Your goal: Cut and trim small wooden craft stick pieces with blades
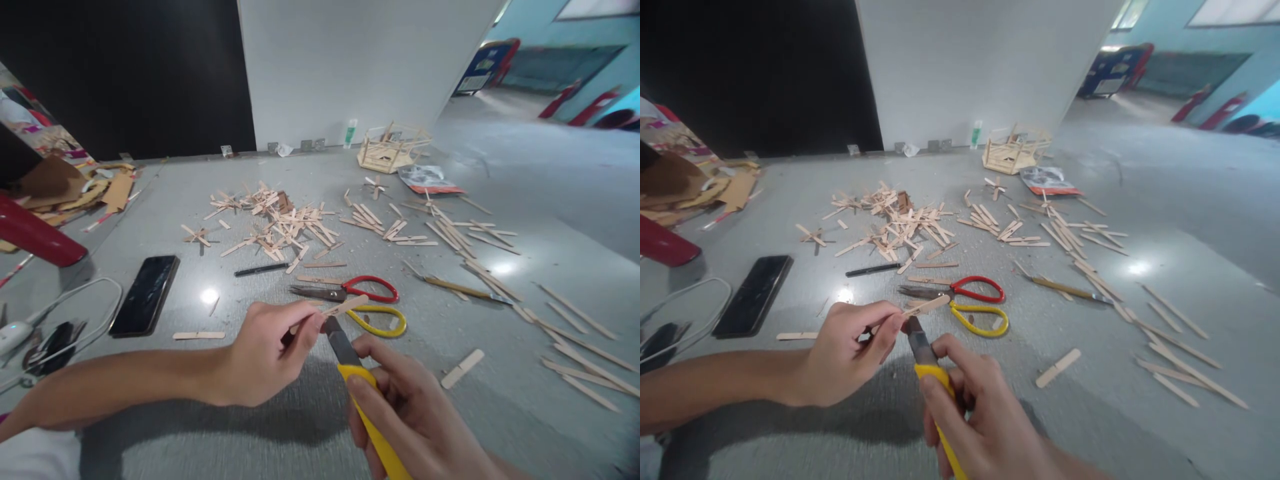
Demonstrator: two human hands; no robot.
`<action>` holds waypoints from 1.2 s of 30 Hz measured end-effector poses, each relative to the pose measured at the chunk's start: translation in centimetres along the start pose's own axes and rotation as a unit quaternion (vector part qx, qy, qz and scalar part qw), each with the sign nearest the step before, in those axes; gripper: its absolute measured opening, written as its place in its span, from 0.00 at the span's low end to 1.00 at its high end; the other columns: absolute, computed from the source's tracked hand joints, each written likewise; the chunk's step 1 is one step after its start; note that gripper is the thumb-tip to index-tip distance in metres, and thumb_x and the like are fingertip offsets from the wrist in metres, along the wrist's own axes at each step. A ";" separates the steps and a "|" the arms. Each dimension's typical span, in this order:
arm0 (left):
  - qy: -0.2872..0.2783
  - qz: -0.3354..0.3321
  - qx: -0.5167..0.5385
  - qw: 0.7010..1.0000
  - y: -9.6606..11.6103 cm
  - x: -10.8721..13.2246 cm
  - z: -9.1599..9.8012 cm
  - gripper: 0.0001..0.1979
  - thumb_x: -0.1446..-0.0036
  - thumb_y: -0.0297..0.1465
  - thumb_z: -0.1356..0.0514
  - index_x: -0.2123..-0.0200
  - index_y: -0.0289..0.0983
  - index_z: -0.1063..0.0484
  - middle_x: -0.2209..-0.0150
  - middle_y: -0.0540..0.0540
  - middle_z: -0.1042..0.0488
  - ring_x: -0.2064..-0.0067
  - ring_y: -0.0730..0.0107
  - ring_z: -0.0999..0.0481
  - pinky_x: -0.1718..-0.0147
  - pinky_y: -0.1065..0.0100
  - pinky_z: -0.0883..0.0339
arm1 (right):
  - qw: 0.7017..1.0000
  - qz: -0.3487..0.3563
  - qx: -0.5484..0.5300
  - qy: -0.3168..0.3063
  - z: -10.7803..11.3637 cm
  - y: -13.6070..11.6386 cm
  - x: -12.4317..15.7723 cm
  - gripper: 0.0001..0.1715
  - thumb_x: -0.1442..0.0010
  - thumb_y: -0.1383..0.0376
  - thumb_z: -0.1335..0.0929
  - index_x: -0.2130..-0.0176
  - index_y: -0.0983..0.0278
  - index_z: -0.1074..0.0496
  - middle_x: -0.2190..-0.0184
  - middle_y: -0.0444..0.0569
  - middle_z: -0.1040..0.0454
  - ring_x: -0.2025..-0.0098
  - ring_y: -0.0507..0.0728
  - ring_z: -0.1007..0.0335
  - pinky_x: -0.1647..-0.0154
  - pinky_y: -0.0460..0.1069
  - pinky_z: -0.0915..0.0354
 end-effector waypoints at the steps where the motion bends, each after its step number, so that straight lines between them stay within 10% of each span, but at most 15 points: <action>1: -0.002 -0.008 0.000 1.000 0.1 0.0 0.0 0.14 0.31 0.28 0.49 0.69 0.32 0.30 0.81 0.59 0.45 0.81 0.83 0.47 0.81 0.78 0.51 | 1.000 -0.002 -0.001 -0.001 0.0 0.0 0.0 0.33 0.38 0.38 0.35 0.49 0.61 0.39 0.80 0.39 0.29 0.86 0.49 0.35 0.82 0.44 0.43; 12: -0.036 0.001 0.002 0.999 -0.5 -0.2 -0.3 0.14 0.30 0.29 0.49 0.71 0.35 0.34 0.80 0.58 0.47 0.80 0.82 0.49 0.80 0.78 0.51 | 0.974 0.081 0.207 0.047 1.3 -1.2 -0.9 0.22 0.31 0.47 0.39 0.61 0.61 0.31 0.83 0.37 0.35 0.88 0.49 0.41 0.85 0.44 0.41; 19: -0.080 0.062 0.010 0.995 -1.8 -0.3 -0.9 0.16 0.29 0.33 0.51 0.68 0.35 0.31 0.81 0.58 0.43 0.80 0.80 0.47 0.78 0.76 0.48 | 0.855 0.257 0.428 0.139 1.9 -4.6 -0.1 0.10 0.32 0.60 0.36 0.56 0.60 0.26 0.84 0.38 0.33 0.85 0.50 0.40 0.81 0.45 0.40; 27: -0.179 0.125 0.034 0.975 -2.3 -0.5 -2.3 0.16 0.29 0.33 0.52 0.67 0.35 0.30 0.77 0.55 0.37 0.76 0.77 0.40 0.76 0.74 0.46 | 0.886 0.278 0.281 0.243 5.0 -5.4 -0.1 0.13 0.35 0.60 0.31 0.52 0.60 0.32 0.72 0.44 0.20 0.81 0.51 0.30 0.78 0.46 0.33; 36: -0.206 0.117 0.039 0.971 -1.7 0.1 -3.2 0.17 0.32 0.36 0.45 0.73 0.36 0.36 0.80 0.57 0.43 0.78 0.79 0.44 0.79 0.73 0.51 | 0.910 0.263 0.231 0.222 4.3 -4.6 0.0 0.07 0.34 0.60 0.31 0.63 0.60 0.29 0.75 0.45 0.22 0.83 0.50 0.33 0.80 0.45 0.34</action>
Point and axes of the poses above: each hand's wrist, its own x-axis away from the middle knuckle, its own z-axis out of the back of the hand, y = z × x, the point moved 9 cm from there along -x, towards the middle knuckle
